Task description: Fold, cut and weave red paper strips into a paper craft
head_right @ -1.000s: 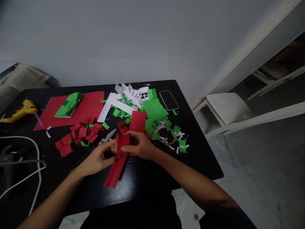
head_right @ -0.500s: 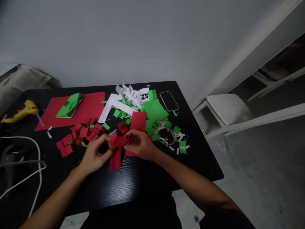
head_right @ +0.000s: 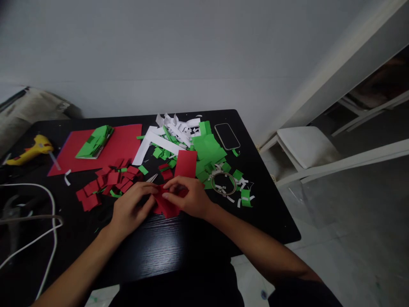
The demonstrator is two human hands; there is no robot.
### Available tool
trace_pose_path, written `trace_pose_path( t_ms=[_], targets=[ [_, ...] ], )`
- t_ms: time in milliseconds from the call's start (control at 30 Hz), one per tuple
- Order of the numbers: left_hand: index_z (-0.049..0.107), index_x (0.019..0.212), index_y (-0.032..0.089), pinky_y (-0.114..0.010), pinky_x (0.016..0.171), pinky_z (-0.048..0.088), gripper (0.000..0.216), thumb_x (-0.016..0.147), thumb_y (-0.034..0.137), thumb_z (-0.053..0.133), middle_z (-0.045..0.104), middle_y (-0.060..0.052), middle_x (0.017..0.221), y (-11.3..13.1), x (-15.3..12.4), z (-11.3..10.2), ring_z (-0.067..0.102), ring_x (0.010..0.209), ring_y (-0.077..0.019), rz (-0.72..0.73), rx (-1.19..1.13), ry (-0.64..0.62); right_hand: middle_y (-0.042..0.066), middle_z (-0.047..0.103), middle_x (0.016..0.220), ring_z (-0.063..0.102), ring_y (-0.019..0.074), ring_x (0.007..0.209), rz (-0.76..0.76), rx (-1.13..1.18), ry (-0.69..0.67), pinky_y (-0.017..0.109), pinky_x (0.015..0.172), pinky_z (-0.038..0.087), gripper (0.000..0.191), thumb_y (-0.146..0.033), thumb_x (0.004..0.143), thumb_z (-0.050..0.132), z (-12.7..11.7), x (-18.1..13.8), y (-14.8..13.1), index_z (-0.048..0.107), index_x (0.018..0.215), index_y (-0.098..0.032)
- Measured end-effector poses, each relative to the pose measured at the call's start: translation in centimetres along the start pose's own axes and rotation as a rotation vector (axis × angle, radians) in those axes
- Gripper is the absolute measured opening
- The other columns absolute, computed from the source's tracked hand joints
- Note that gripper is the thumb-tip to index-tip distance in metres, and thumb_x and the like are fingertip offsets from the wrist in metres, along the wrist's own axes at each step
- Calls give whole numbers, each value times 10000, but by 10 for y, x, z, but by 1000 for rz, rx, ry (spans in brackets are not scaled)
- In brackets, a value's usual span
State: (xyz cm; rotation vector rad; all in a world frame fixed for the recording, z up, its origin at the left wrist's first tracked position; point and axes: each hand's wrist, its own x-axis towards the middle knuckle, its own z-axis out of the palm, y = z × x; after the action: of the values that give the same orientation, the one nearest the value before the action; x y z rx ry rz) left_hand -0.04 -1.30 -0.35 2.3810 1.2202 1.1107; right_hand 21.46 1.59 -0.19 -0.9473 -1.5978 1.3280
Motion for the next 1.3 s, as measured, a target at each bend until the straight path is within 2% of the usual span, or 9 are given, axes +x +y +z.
trace_pose_path(
  t_ms=[167,400,500,667,833,967,1067,1300],
  targets=[
    [622,1095,195,-278,895,560,174,983,76,564,717,-70,1066,2,-1,2,701,1006,-163,13,10,-26,20,672,880,681,160,779,-5,-98,48,286,728,572,154,-270,802,811,2,1,4,703,889,-202],
    [593,1072,197,-298,895,553,184,959,59,546,694,-75,1079,5,0,3,688,1011,-175,-18,-47,-50,76,765,1038,740,183,849,104,46,40,323,805,604,143,-303,828,757,4,0,7,663,857,-199],
    [587,1072,190,-309,887,546,208,948,45,502,675,-89,1111,6,-1,-2,672,1023,-182,-22,-127,-102,72,775,953,748,192,838,113,45,57,327,808,603,133,-293,821,745,3,-1,7,655,838,-197],
    [650,1029,183,-307,898,526,225,1001,116,438,698,-78,1099,6,2,-11,673,1029,-180,-92,-305,-181,31,753,791,734,173,727,99,-47,42,281,709,591,110,-277,799,736,2,0,4,669,820,-192],
    [649,815,179,-271,792,536,182,975,258,610,734,-38,898,4,6,-4,697,849,-161,-340,-385,-158,6,730,720,694,139,635,73,-121,6,227,611,536,57,-230,783,721,5,-1,2,687,791,-186],
    [666,940,181,-252,722,562,62,942,236,637,741,-19,856,3,6,3,712,763,-146,-426,-389,-184,13,717,694,678,137,598,45,-169,-9,221,579,518,48,-200,768,705,8,-4,4,670,743,-180],
    [679,1032,183,-263,748,580,126,919,237,660,759,-14,871,2,6,4,740,791,-157,-459,-397,-224,22,708,693,662,137,580,31,-194,-27,228,569,508,55,-201,757,705,9,-6,7,662,734,-176],
    [743,979,208,-253,742,561,123,935,313,697,788,-2,866,-1,6,2,748,783,-158,-479,-383,-319,-9,646,640,585,112,538,44,-212,-36,224,547,456,98,-190,748,707,8,-6,10,623,697,-180]
  ],
)
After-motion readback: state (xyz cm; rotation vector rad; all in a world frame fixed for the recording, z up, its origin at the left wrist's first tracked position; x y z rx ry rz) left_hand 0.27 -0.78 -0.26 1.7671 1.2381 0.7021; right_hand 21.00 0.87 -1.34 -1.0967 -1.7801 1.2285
